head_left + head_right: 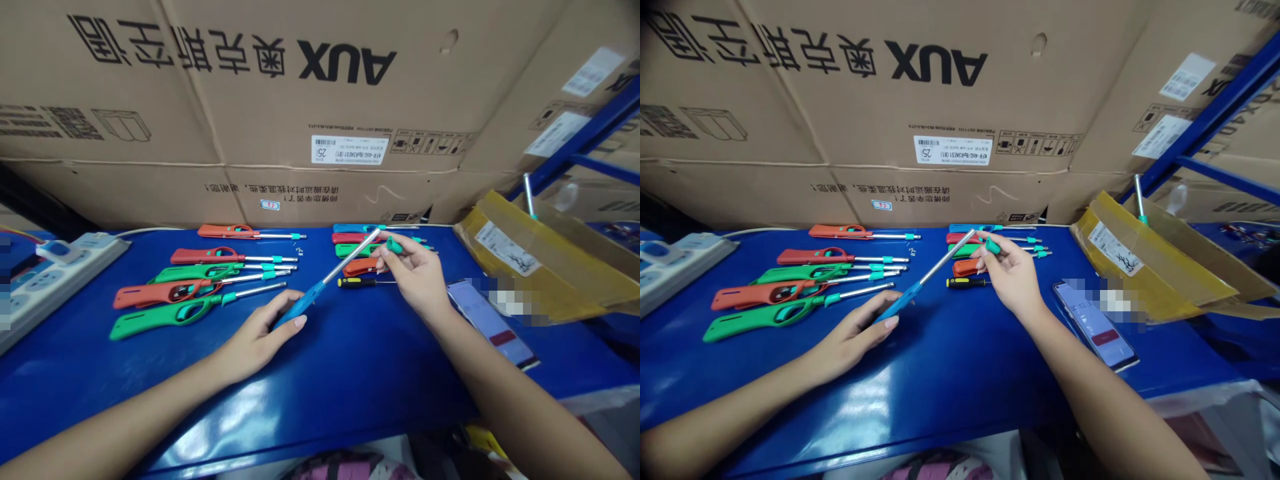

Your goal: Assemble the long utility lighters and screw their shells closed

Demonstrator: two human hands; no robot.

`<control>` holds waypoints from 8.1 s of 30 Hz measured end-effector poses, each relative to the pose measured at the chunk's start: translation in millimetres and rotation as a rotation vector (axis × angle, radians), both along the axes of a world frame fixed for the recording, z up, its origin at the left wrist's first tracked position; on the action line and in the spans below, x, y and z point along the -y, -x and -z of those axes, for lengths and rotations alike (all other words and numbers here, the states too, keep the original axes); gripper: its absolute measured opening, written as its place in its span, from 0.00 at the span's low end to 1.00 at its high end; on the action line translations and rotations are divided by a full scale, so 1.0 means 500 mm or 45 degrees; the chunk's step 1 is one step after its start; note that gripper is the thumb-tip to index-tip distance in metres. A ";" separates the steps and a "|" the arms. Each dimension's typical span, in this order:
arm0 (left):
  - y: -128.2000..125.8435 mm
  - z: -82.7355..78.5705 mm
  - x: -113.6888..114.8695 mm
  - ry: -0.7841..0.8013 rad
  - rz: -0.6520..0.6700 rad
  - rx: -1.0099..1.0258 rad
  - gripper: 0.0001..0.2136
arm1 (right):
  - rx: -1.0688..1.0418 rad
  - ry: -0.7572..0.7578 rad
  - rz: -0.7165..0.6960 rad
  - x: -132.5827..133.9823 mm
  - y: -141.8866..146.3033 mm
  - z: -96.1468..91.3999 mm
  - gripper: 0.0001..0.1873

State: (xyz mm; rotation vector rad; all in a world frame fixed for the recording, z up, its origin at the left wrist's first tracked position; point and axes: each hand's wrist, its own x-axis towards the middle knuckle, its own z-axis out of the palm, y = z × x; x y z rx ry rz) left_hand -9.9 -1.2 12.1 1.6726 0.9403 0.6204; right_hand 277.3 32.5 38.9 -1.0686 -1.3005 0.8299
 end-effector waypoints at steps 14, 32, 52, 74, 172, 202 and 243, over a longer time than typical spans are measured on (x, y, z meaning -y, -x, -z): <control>-0.010 -0.038 0.018 0.296 0.047 -0.005 0.22 | -0.671 0.638 -0.489 0.005 -0.002 -0.018 0.05; -0.020 -0.031 0.020 0.589 0.095 -0.037 0.29 | -0.520 0.529 -0.397 -0.003 0.011 0.008 0.19; -0.022 -0.026 0.024 0.518 0.067 -0.051 0.26 | -0.244 0.353 -0.428 0.009 0.010 -0.003 0.12; -0.025 -0.017 0.029 0.465 0.048 -0.046 0.26 | -0.420 0.447 -0.465 0.006 0.018 0.003 0.11; 0.013 -0.006 -0.008 -0.665 -0.033 -0.535 0.17 | 1.483 0.000 -0.601 0.032 0.024 0.034 0.06; 0.020 -0.027 0.004 -0.863 0.213 -0.811 0.15 | 1.435 -0.312 -0.089 0.027 0.019 0.006 0.12; -0.010 0.039 0.011 -0.798 0.149 -0.377 0.18 | -0.452 0.121 -0.018 -0.012 0.097 -0.007 0.21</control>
